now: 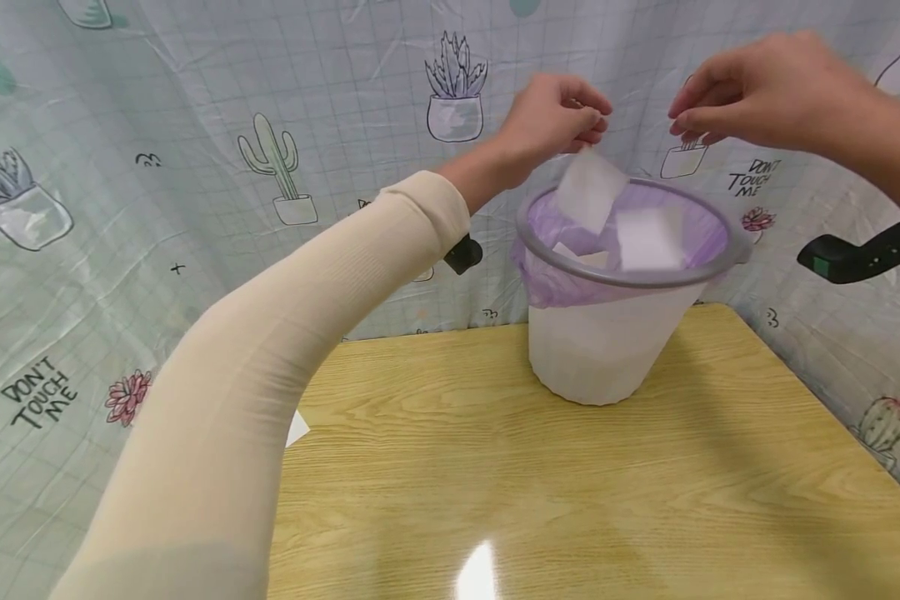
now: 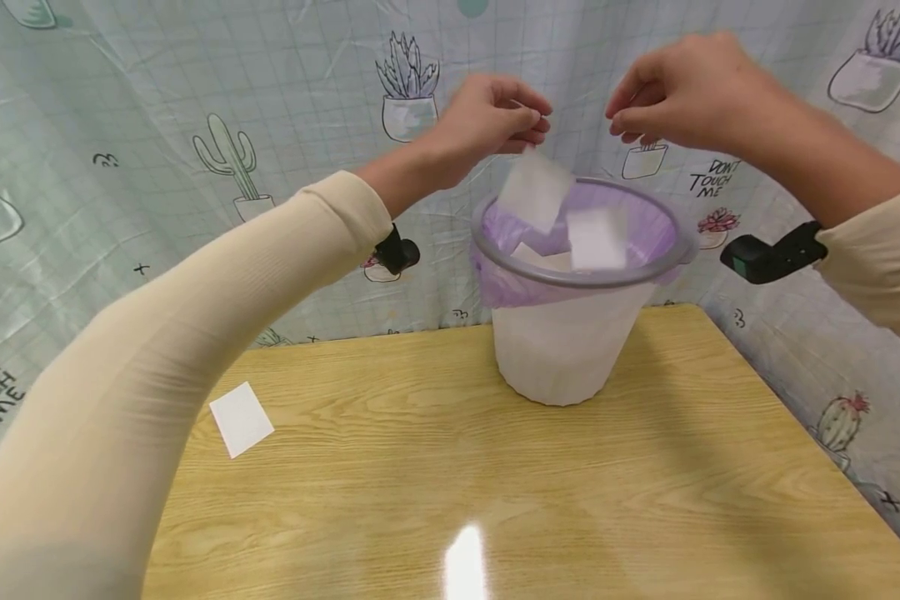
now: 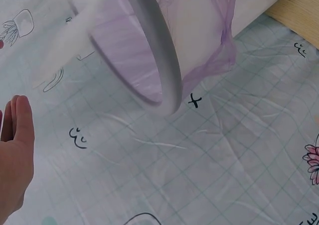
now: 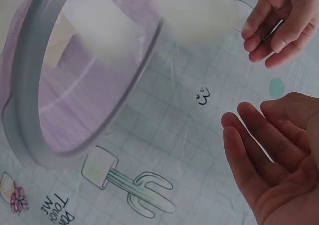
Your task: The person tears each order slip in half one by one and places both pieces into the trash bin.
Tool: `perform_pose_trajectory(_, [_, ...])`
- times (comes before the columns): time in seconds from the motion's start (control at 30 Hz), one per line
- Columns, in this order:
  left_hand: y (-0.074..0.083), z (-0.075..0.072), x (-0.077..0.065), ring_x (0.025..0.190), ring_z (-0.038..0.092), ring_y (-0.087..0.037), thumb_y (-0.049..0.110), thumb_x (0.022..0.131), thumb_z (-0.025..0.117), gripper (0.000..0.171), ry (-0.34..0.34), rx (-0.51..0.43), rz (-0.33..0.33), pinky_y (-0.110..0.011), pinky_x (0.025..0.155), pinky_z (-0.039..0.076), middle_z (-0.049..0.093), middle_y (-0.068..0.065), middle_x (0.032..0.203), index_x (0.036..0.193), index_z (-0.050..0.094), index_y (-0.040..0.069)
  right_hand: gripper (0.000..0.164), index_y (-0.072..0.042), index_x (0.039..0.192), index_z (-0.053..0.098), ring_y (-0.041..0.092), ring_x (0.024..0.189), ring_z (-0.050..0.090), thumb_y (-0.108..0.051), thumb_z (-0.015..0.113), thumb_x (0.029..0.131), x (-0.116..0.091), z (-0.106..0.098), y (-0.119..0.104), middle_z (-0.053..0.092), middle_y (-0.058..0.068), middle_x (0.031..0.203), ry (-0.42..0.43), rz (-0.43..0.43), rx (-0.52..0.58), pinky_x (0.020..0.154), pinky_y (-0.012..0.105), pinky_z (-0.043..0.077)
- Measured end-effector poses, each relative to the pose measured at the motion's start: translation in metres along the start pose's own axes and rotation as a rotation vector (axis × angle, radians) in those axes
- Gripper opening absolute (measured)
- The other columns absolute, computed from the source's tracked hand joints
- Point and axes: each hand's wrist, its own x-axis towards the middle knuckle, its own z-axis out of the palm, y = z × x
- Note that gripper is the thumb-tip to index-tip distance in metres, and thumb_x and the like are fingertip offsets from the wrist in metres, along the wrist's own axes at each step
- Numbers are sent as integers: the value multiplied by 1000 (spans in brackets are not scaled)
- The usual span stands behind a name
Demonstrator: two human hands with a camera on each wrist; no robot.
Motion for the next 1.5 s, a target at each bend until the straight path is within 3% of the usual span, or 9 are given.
perform_pose_trajectory(0.1, [-1,2,0,92,67,-19,-3,102,55,19,-21,-83,-6,-20,80,57,69,-12,105,114,70,-3,32,5,126,63,45,101,68,-17,61,103,-1,1,1,70,29,114,-2,3,27,64,9,36])
perform_pose_trajectory(0.17, [-2,1,-1,93,67,-19,-3,102,54,18,-24,-82,-1,-20,80,57,69,-13,106,112,69,-4,32,5,126,64,45,102,68,-18,62,103,-3,2,1,70,29,116,2,9,39,61,2,33])
perform_pose_trajectory(0.27, [-5,-3,-2,95,67,-19,-3,102,53,18,-24,-67,3,-20,81,57,69,-13,109,112,69,-3,33,3,126,65,44,102,68,-20,62,103,-4,3,0,69,28,117,4,9,40,63,1,34])
perform_pose_trajectory(0.53, [-14,-21,-5,100,67,-19,0,102,55,19,-14,-37,-34,-21,85,56,69,-13,118,115,69,-2,35,1,123,67,39,96,66,-26,65,101,-3,6,-5,72,25,110,-27,-16,32,55,11,41])
perform_pose_trajectory(0.73, [-28,-47,-12,108,65,-21,2,103,55,22,-4,-8,-74,-22,90,55,68,-12,123,121,67,-1,34,-2,125,67,38,98,65,-28,61,103,-1,9,-14,72,23,111,-42,-37,32,58,13,42])
perform_pose_trajectory(0.97, [-50,-79,-21,108,64,-23,0,102,54,21,39,-14,-46,-27,95,54,67,-14,119,120,66,-5,32,-5,123,69,32,95,67,-29,60,104,7,15,-25,74,19,109,-44,-81,49,63,15,44])
perform_pose_trajectory(1.2, [-73,-115,-38,117,61,-29,-2,103,51,29,47,3,-91,-32,103,51,61,-20,129,129,58,-11,28,-8,118,72,23,92,67,-29,63,102,18,27,-45,75,12,106,-48,-148,125,65,11,44])
perform_pose_trajectory(1.3, [-82,-127,-45,116,61,-28,0,103,52,30,51,28,-109,-32,104,50,62,-19,128,130,58,-11,25,-9,114,74,20,91,69,-29,64,101,25,34,-55,77,9,102,-55,-197,139,68,14,46])
perform_pose_trajectory(1.5, [-98,-149,-62,115,61,-25,3,105,52,29,47,108,-119,-33,105,49,60,-19,131,129,59,-11,22,-9,108,75,21,90,71,-26,64,101,40,51,-77,77,7,99,-75,-295,131,75,31,52])
